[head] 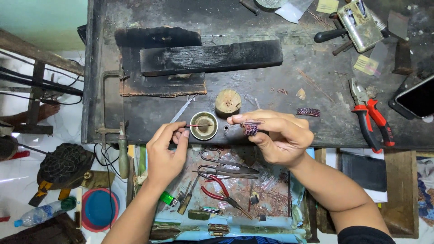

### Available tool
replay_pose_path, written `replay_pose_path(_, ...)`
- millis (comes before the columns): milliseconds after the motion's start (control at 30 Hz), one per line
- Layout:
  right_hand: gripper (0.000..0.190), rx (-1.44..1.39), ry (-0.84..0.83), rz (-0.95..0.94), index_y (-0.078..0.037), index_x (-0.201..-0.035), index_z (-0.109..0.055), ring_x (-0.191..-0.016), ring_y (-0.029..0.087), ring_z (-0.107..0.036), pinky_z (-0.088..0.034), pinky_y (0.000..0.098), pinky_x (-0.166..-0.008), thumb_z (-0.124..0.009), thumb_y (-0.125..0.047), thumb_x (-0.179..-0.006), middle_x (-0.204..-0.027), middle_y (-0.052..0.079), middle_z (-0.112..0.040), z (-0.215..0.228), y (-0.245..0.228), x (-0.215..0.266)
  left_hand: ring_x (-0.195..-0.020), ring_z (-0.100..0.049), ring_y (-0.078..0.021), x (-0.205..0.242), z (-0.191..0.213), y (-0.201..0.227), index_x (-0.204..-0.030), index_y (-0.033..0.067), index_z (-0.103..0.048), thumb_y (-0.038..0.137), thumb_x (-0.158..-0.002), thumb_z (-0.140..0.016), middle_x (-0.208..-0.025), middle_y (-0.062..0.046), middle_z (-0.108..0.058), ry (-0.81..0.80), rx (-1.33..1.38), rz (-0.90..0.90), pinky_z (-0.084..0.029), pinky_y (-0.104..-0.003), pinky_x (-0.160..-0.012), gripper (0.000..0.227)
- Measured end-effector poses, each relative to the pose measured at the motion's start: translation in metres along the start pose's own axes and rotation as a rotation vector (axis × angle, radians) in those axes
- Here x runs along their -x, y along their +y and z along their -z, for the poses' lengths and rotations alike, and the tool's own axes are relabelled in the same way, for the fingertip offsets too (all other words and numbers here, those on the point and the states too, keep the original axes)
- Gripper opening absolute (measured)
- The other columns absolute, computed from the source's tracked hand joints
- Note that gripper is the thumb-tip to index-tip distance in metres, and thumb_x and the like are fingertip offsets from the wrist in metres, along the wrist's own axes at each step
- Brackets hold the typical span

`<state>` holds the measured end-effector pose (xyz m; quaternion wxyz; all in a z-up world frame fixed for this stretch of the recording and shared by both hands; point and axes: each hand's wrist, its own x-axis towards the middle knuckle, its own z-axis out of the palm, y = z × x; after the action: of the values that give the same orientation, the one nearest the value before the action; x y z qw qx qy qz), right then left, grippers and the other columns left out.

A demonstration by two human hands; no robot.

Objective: Adjusting and repairing a metal mesh structure for jewelry using hands and small tools at a workbench.

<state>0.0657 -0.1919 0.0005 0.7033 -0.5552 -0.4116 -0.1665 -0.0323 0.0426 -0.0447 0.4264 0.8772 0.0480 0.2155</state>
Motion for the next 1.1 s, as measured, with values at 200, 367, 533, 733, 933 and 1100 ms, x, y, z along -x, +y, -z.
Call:
replay_pose_path(200,0.023,0.028,0.006,0.006,0.005,-0.084,-0.062,-0.077,0.040,-0.080,-0.064,0.0432,-0.065,-0.069,-0.013,-0.097,-0.090,0.031,-0.076,-0.001,0.007,0.003,-0.057,-0.062,-0.0183,-0.003,-0.001,-0.009,-0.105,0.0028,-0.077,0.003,-0.093,-0.071,-0.079,-0.008,-0.072,-0.014,0.005,0.008,-0.054,-0.033,-0.060,0.013)
replay_pose_path(367,0.023,0.029,0.004,-0.005,0.005,-0.083,-0.062,-0.077,0.041,-0.080,-0.064,0.0432,-0.066,-0.070,-0.012,-0.096,-0.090,0.032,-0.076,-0.002,0.010,0.005,-0.057,-0.060,-0.0212,-0.004,0.000,-0.010,-0.104,0.0002,-0.076,0.000,-0.095,-0.068,-0.076,-0.010,-0.070,-0.033,0.023,-0.026,-0.053,-0.035,-0.060,0.012)
replay_pose_path(533,0.023,0.039,-0.010,-0.002,0.005,-0.083,-0.061,-0.078,0.041,-0.080,-0.064,0.0437,-0.066,-0.070,-0.012,-0.096,-0.091,0.032,-0.076,-0.003,0.008,0.003,-0.056,-0.059,-0.0211,-0.003,-0.002,-0.010,-0.102,-0.0003,-0.076,-0.001,-0.094,-0.069,-0.074,-0.010,-0.069,-0.030,0.026,-0.035,-0.052,-0.035,-0.059,0.011)
replay_pose_path(733,0.022,0.024,-0.013,-0.003,0.006,-0.084,-0.062,-0.080,0.042,-0.080,-0.064,0.0448,-0.067,-0.070,-0.011,-0.096,-0.091,0.032,-0.076,-0.003,0.008,0.006,-0.056,-0.058,-0.0214,-0.002,-0.002,-0.011,-0.100,0.0004,-0.075,-0.001,-0.095,-0.068,-0.072,-0.009,-0.066,-0.024,0.033,-0.049,-0.052,-0.035,-0.059,0.009)
replay_pose_path(933,0.021,0.018,-0.012,0.000,0.005,-0.085,-0.064,-0.081,0.041,-0.081,-0.064,0.0444,-0.067,-0.071,-0.011,-0.095,-0.091,0.031,-0.076,-0.006,0.008,0.006,-0.056,-0.058,-0.0208,0.001,-0.003,-0.012,-0.098,0.0014,-0.075,0.000,-0.096,-0.067,-0.071,-0.008,-0.065,0.001,0.033,-0.055,-0.052,-0.033,-0.059,0.008)
replay_pose_path(1100,0.022,0.010,-0.018,0.001,0.006,-0.085,-0.064,-0.081,0.041,-0.080,-0.065,0.0455,-0.067,-0.070,-0.011,-0.096,-0.090,0.031,-0.076,-0.006,0.008,0.006,-0.057,-0.058,-0.0208,0.003,-0.005,-0.014,-0.099,0.0001,-0.074,-0.001,-0.096,-0.066,-0.074,-0.009,-0.067,0.023,0.053,-0.056,-0.052,-0.033,-0.059,0.009)
